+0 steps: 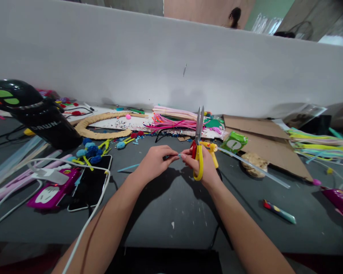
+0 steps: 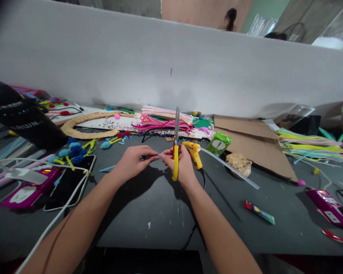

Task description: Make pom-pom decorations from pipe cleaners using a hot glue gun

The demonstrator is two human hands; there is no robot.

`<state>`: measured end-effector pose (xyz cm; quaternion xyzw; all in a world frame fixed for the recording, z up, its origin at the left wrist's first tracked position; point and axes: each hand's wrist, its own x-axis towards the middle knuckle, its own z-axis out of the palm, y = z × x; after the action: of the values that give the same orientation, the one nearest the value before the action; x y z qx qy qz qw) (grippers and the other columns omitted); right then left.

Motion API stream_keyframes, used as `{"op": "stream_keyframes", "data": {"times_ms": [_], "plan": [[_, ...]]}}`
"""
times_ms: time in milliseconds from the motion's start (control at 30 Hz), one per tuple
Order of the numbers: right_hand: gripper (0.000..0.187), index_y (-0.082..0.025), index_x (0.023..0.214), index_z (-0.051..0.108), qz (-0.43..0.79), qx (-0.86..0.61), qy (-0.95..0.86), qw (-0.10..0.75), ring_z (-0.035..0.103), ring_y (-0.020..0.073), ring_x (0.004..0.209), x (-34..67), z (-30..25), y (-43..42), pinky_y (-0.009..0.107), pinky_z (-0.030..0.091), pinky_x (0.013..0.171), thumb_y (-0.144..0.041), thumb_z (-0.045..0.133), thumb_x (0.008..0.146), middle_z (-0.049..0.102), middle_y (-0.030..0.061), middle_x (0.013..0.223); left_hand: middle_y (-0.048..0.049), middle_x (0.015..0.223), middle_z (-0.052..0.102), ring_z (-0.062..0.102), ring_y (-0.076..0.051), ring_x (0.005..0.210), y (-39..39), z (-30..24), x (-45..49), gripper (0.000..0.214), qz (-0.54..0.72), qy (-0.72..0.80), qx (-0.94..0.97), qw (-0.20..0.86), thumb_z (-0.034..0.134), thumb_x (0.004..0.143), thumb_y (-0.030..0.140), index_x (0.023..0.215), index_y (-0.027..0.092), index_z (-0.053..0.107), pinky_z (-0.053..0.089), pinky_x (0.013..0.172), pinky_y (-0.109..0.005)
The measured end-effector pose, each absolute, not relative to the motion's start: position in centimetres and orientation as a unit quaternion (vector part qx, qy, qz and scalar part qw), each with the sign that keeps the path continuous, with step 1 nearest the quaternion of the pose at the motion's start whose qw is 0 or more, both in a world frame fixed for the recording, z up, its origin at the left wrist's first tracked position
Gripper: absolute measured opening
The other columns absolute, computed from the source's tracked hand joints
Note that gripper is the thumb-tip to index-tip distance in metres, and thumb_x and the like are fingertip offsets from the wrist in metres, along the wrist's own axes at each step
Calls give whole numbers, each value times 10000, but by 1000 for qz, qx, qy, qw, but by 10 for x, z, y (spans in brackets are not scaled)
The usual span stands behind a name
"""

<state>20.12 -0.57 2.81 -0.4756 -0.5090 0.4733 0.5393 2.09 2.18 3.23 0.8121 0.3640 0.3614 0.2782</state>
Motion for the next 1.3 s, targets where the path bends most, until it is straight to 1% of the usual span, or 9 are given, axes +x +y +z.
{"op": "stream_keyframes", "data": {"times_ms": [100,267,367,533,767,933,1133,1300], "plan": [[472,-224,867,473,473,-465,-508,550,598,145,645,201,25,-5,291,496,595,-422,822,617,669,33,845,-73,842,707,612,-170,756,22,31,22,230,366,386,785,319,610,852,374,886,203,760,436,692,-262],[421,-229,856,508,463,-449,-512,567,634,173,678,198,32,-8,348,533,667,-434,805,640,681,42,861,-45,682,652,543,-131,586,22,28,24,344,346,406,712,457,606,831,465,888,157,746,416,553,-242],[411,-231,854,522,459,-447,-520,565,636,184,670,196,37,-10,365,538,670,-423,811,634,687,44,847,-43,688,648,531,-118,577,21,30,25,360,347,401,684,501,622,814,474,891,142,738,420,538,-229],[380,-222,813,509,429,-455,-536,567,623,177,649,195,40,-10,356,533,666,-404,801,651,685,33,776,-37,673,631,515,-102,568,19,35,28,352,345,403,670,519,639,804,454,872,121,727,413,524,-212],[301,-193,753,551,413,-469,-565,539,637,195,654,197,45,-10,356,527,661,-399,761,691,696,63,733,-29,670,634,511,-92,560,19,33,29,332,352,406,658,528,669,781,438,855,119,723,419,525,-206],[304,-190,781,550,423,-461,-555,548,649,192,669,199,39,-8,346,530,670,-375,774,693,706,58,751,-33,670,640,520,-95,558,19,33,29,336,352,408,656,529,683,766,440,854,118,724,422,522,-209],[347,-190,841,528,437,-449,-552,550,655,191,690,202,31,-7,340,525,665,-406,764,706,713,65,803,-46,696,660,526,-96,559,19,33,29,345,347,416,645,540,701,748,444,853,115,722,436,535,-218],[340,-191,849,520,454,-428,-550,555,644,175,674,204,28,-6,324,514,652,-394,759,717,704,50,787,-51,714,671,532,-96,565,19,34,29,351,342,418,634,553,716,732,446,854,117,727,447,548,-225]]}}
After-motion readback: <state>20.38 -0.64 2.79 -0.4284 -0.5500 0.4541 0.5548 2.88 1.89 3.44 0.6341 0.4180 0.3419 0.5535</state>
